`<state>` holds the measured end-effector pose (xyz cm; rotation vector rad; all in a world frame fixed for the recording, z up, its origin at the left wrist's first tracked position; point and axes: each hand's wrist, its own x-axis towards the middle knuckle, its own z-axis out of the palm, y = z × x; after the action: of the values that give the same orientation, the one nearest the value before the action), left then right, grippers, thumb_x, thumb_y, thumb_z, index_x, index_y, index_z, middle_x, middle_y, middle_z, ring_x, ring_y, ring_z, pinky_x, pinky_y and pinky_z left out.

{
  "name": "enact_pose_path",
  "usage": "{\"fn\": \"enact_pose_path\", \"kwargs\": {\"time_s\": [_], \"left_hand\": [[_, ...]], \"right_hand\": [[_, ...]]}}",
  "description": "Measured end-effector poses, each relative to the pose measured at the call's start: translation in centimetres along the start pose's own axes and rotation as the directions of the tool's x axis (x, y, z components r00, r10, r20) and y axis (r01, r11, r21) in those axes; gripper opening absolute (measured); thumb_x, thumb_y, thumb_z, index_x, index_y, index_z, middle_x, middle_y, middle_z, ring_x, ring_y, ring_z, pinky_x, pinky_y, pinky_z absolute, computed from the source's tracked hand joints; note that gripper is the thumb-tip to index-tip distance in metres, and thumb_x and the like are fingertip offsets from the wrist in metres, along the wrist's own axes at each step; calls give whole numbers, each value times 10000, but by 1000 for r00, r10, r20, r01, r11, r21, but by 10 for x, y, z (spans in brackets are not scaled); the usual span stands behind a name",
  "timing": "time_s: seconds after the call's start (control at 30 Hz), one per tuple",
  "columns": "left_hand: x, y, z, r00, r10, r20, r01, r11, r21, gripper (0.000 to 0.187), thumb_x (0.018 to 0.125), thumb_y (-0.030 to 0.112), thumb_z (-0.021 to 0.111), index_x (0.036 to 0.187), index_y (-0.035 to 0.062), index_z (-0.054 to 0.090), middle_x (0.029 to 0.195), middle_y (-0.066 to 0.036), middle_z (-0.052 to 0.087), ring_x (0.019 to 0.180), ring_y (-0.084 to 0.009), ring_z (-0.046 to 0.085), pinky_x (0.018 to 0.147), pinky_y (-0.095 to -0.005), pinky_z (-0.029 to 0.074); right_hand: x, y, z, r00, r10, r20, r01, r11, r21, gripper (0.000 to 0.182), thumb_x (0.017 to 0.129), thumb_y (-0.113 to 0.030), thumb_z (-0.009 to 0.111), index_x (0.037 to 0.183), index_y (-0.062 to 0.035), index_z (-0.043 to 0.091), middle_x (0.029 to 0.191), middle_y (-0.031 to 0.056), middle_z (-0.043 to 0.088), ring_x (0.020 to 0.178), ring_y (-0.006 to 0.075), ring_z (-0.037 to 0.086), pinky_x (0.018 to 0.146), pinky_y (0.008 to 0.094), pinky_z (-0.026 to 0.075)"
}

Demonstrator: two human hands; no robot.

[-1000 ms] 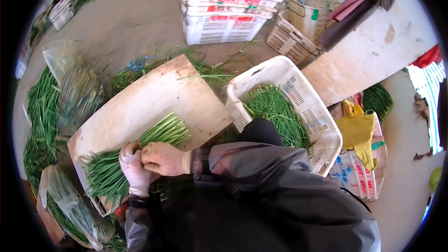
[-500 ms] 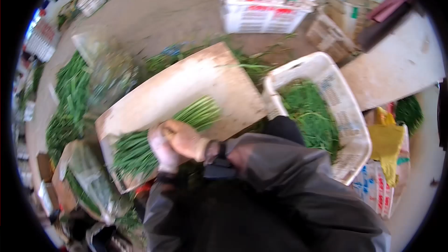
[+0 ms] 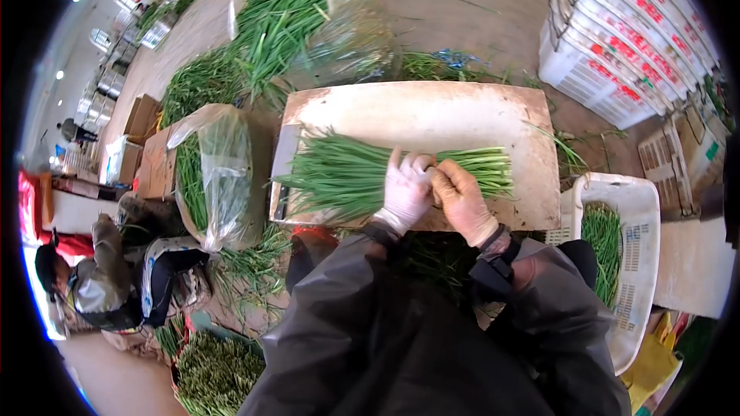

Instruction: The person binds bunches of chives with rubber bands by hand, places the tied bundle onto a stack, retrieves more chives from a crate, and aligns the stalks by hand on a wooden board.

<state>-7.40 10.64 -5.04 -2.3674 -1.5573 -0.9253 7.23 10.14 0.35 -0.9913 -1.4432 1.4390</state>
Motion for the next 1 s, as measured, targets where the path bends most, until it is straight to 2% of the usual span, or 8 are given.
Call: {"fn": "enact_pose_path", "kwargs": {"time_s": [0.13,0.4,0.57,0.67,0.73,0.77,0.8,1.0], "left_hand": [[6,-3,-5,1000,25,-5,-25,995,-94,517,825,212,668,1328,107,605,1386,-82,552,1271,-278,540,1148,-506,379],[14,-8,-13,900,84,427,35,964,-263,584,891,296,610,1436,96,553,1477,-129,559,1388,-279,512,1190,-483,341],[6,-19,19,966,74,247,-2,959,-283,463,815,325,713,1249,167,711,1311,-52,683,1178,-274,637,1015,-416,468],[12,-22,17,929,50,366,72,948,-311,483,795,302,740,1258,169,706,1280,-64,698,1122,-290,656,955,-440,499],[6,-23,21,979,54,199,38,901,-432,465,775,230,755,1231,142,718,1241,-103,712,1064,-331,672,890,-471,517],[4,-22,24,959,-37,282,193,812,-551,465,756,197,763,1216,140,729,1223,-110,717,1068,-343,668,886,-465,514],[12,-18,13,971,27,237,94,869,-486,582,671,-61,726,1228,111,736,1205,-145,711,1060,-325,677,885,-395,578],[20,-16,1,886,121,448,77,914,-399,641,670,185,858,1285,169,677,1328,-66,657,1226,-318,600,1022,-446,473]], "right_hand": [[3,4,4,992,62,109,-82,978,190,147,1067,-137,558,955,-51,598,727,-43,473,639,57,422,583,231,364],[-21,3,17,998,-23,52,33,977,-212,91,1018,-65,615,958,-2,591,811,-42,527,753,68,434,669,252,424],[-29,-11,15,983,-139,121,176,904,-390,111,1001,-47,617,914,-5,563,761,59,516,712,84,444,630,283,425],[-30,-20,18,983,-146,111,179,903,-391,117,982,-52,624,897,-9,558,726,129,505,639,130,492,589,318,424],[-32,-23,24,959,-274,71,276,852,-445,101,948,-77,646,892,-32,575,692,180,552,556,303,555,550,391,434],[-33,-25,23,953,-288,93,298,839,-456,101,937,-75,648,888,-33,571,699,193,551,595,365,581,563,419,444],[-33,-27,24,948,-301,101,312,825,-471,111,931,-88,650,883,-33,567,721,201,563,647,417,601,578,457,454],[-45,-22,26,936,-323,142,346,766,-541,123,928,-164,668,895,-70,597,775,154,634,739,403,635,653,474,504]]}}
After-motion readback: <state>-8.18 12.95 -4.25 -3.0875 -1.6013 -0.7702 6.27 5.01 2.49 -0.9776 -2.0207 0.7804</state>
